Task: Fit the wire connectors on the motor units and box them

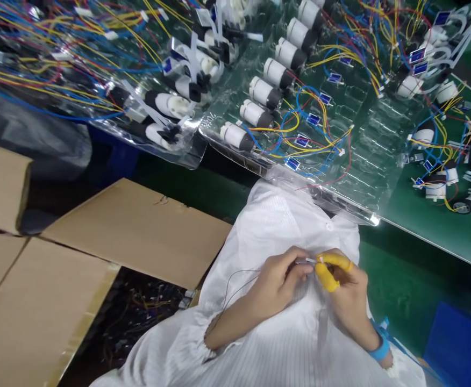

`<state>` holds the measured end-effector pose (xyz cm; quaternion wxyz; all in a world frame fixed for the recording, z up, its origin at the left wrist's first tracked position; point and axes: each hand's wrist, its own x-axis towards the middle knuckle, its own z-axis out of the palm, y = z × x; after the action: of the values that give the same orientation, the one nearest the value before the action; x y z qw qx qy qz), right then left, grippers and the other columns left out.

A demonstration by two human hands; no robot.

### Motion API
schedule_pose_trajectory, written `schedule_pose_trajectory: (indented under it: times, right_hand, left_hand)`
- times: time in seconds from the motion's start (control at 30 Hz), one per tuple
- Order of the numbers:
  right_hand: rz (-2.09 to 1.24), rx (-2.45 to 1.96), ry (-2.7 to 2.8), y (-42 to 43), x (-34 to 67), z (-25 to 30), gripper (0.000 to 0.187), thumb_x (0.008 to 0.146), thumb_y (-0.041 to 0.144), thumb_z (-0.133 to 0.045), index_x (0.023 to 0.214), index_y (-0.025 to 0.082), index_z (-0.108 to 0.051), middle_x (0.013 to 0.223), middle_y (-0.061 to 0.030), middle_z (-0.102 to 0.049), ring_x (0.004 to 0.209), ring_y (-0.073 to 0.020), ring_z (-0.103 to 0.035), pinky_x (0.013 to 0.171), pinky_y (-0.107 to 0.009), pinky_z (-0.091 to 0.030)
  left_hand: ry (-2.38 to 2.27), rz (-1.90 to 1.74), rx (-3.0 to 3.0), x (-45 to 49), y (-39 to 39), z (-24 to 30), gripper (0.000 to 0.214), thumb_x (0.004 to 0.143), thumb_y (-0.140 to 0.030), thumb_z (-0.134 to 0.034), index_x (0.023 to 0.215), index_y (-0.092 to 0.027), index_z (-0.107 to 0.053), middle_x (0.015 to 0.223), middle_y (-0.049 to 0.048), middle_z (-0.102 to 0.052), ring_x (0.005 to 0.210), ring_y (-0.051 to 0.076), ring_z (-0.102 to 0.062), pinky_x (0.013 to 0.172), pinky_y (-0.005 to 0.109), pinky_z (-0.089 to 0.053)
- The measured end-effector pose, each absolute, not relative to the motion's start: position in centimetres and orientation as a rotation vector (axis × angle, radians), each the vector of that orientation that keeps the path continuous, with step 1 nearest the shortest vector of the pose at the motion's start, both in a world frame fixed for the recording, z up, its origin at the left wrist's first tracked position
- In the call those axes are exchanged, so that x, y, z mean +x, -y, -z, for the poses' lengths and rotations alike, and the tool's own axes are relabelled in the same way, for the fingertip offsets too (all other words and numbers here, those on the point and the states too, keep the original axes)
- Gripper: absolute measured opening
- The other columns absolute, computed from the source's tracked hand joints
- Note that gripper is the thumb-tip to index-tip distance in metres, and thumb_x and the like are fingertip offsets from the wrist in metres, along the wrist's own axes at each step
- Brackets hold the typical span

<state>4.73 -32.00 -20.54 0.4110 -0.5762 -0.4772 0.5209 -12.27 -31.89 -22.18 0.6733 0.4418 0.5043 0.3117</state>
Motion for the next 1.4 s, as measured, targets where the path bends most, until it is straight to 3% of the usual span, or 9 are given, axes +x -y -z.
schedule_pose_trajectory:
  times: [0.13,0.27,0.47,0.97,1.13,1.4]
  right_hand:
    - [-1.341,-1.475,1.219,31.7,4.8,20.3,0.018,0.088,0.013,-0.077,0.096,0.029,-0.081,0.085,-0.0001,-0.072,0.076,-0.0166,-0.067,0.068,-0.027,-0.055]
    - [-1.307,-1.517,1.220,31.9,5.1,20.4,0.013,0.089,0.016,-0.078,0.093,0.028,-0.081,0.084,-0.0005,-0.071,0.075,-0.0177,-0.068,0.066,-0.028,-0.055]
    - [-1.247,-1.576,1.232,32.4,5.2,20.5,0.010,0.090,0.020,-0.077,0.094,0.028,-0.081,0.082,-0.0008,-0.071,0.071,-0.0173,-0.066,0.059,-0.026,-0.051]
    - [-1.222,-1.531,1.216,32.6,5.6,20.2,0.014,0.085,0.014,-0.080,0.088,0.027,-0.082,0.076,0.0012,-0.069,0.065,-0.0145,-0.065,0.056,-0.023,-0.050]
    - [-1.259,-1.516,1.244,32.2,5.6,20.0,0.014,0.088,0.014,-0.077,0.087,0.027,-0.081,0.076,0.0023,-0.068,0.065,-0.0127,-0.064,0.057,-0.022,-0.048]
    - [-1.377,-1.515,1.276,31.7,5.3,20.6,0.014,0.095,0.014,-0.069,0.096,0.027,-0.074,0.081,0.0029,-0.061,0.068,-0.0127,-0.057,0.056,-0.023,-0.043]
  left_hand:
    - [-1.125,-0.789,0.862,-11.8,31.7,22.2,0.019,0.101,-0.028,-0.052,0.107,-0.018,-0.066,0.082,0.0012,-0.068,0.068,0.014,-0.061,0.066,0.026,-0.048]
    - [-1.093,-0.796,0.856,-11.6,32.0,22.5,0.023,0.105,-0.027,-0.042,0.119,-0.019,-0.059,0.073,-0.0026,-0.058,0.063,0.013,-0.052,0.064,0.026,-0.045]
    - [-1.077,-0.783,0.837,-11.2,32.4,22.6,0.009,0.103,-0.025,-0.045,0.109,-0.021,-0.050,0.066,-0.0062,-0.051,0.060,0.013,-0.050,0.061,0.026,-0.041]
    - [-1.065,-0.838,0.776,-10.3,32.6,22.2,0.007,0.103,-0.026,-0.051,0.102,-0.020,-0.053,0.063,-0.0070,-0.053,0.056,0.011,-0.047,0.057,0.024,-0.037]
    - [-1.033,-0.850,0.757,-10.4,32.4,22.3,0.007,0.104,-0.026,-0.051,0.102,-0.019,-0.053,0.069,-0.0043,-0.058,0.056,0.010,-0.047,0.055,0.023,-0.038]
    - [-1.042,-0.913,0.769,-10.4,32.1,22.8,0.006,0.104,-0.025,-0.051,0.101,-0.020,-0.051,0.068,-0.0060,-0.053,0.053,0.009,-0.044,0.051,0.020,-0.035]
